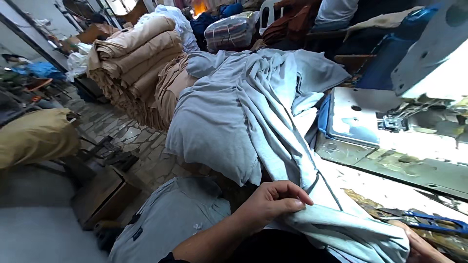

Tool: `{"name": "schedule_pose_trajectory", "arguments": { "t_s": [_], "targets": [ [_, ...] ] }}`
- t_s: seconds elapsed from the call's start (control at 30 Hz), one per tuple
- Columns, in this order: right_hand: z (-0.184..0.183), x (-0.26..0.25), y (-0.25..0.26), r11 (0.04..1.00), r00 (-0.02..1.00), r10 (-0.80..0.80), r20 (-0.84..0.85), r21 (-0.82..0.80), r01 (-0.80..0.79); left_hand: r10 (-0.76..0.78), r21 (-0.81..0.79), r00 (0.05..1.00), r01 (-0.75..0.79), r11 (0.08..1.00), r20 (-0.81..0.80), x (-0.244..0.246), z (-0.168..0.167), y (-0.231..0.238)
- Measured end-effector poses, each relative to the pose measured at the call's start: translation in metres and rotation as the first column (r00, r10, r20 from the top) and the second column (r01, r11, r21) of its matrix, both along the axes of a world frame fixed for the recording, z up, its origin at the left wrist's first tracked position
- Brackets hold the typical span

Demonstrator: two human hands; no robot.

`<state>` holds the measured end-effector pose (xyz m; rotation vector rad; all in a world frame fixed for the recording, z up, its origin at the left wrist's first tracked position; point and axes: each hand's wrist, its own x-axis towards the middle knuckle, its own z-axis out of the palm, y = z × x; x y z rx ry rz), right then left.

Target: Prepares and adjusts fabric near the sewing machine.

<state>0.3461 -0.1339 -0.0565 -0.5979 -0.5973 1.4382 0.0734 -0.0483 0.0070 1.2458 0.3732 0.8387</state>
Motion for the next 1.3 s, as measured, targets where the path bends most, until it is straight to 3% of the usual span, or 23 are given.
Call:
{"name": "schedule_pose_trajectory", "arguments": {
  "t_s": [0.1,0.3,0.47,0.53,0.6,0.67,0.77,0.9,1.0,1.13,1.23,1.3],
  "targets": [
    [0.017,-0.013,-0.001,0.995,0.997,-0.075,0.018,-0.059,0.076,0.009,-0.01,1.0,-0.009,1.0,0.009,-0.002,0.0,-0.001],
    [0.007,-0.001,0.006,0.988,0.985,0.119,0.125,0.081,-0.13,-0.004,-0.081,0.995,0.012,0.997,0.097,-0.003,0.004,0.001],
    [-0.009,0.007,0.008,0.972,0.959,0.198,0.205,0.088,-0.219,-0.053,-0.005,0.997,0.053,0.999,0.064,-0.006,0.0,0.003],
    [-0.003,-0.002,0.006,0.988,0.984,0.141,0.108,0.053,-0.147,-0.094,0.069,0.995,0.095,0.993,-0.019,-0.007,0.001,0.003],
    [0.016,-0.018,0.005,0.999,0.998,-0.017,-0.058,-0.036,0.015,-0.153,0.107,0.984,0.162,0.981,-0.091,-0.007,0.003,0.003],
    [0.022,-0.021,0.006,0.994,0.989,-0.098,-0.108,-0.062,0.091,-0.188,0.093,0.976,0.198,0.976,-0.106,-0.006,0.002,0.004],
    [0.007,-0.009,0.008,0.997,0.999,-0.026,-0.041,0.067,0.029,-0.195,-0.005,0.981,0.195,0.981,-0.006,-0.006,-0.003,0.009],
    [0.002,0.0,0.011,0.969,0.944,0.162,0.286,0.135,-0.207,-0.189,-0.087,0.979,0.196,0.977,0.079,-0.005,-0.009,0.017],
    [0.015,-0.002,0.02,0.961,0.879,0.188,0.437,0.1,-0.256,-0.128,0.0,0.992,0.128,0.992,-0.02,-0.005,-0.001,0.023],
    [0.04,-0.01,0.041,1.0,0.907,-0.013,0.421,0.007,0.011,0.158,0.347,0.954,-0.062,0.936,-0.256,-0.013,0.027,0.032],
    [0.047,-0.019,0.047,0.986,0.898,-0.165,0.408,0.094,0.138,0.306,0.409,0.892,-0.155,0.899,-0.334,-0.022,0.02,0.031],
    [0.045,-0.018,0.04,0.961,0.85,-0.223,0.476,0.256,0.108,0.346,0.421,0.896,-0.209,0.883,-0.28,-0.023,0.009,0.028]
  ]
}}
